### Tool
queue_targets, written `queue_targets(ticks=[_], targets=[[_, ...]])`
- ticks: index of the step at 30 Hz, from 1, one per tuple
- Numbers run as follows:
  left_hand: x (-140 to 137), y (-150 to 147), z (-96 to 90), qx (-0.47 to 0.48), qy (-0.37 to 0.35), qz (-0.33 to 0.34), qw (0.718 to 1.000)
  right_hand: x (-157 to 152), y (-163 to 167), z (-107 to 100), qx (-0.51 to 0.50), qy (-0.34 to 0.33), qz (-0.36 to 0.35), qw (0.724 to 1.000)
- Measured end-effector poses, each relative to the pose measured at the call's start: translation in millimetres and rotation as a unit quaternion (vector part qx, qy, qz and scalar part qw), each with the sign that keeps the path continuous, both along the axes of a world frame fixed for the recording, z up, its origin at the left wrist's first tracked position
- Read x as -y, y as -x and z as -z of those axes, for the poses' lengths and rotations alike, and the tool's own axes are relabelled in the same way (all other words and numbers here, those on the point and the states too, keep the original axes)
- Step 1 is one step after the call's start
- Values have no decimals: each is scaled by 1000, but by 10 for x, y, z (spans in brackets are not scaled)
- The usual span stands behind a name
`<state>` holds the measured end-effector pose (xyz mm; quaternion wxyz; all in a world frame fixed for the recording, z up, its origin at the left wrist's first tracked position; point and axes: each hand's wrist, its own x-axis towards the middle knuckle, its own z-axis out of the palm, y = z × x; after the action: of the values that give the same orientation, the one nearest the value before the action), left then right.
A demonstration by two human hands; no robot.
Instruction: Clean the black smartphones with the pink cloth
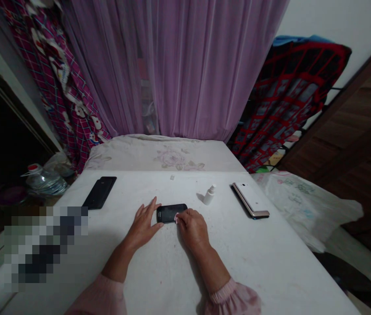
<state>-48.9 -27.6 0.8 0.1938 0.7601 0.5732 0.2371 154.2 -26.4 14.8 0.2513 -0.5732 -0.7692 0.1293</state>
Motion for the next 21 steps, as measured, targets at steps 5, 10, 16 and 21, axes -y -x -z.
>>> queue_targets(ticks=[5, 10, 16, 21], targets=[[4, -2, -2, 5, -3, 0, 1000, -277, 76, -57, 33, 20, 31, 999], [13, -4, -11, 8, -3, -2, 1000, -296, 109, -35, 23, -2, 47, 999], [9, -21, 4, 4, -15, -12, 1000, -115, -25, 73, -7, -39, 52, 998], [15, -55, -18, 8, -25, -30, 999, -107, -57, 99, -5, -55, 76, 996]])
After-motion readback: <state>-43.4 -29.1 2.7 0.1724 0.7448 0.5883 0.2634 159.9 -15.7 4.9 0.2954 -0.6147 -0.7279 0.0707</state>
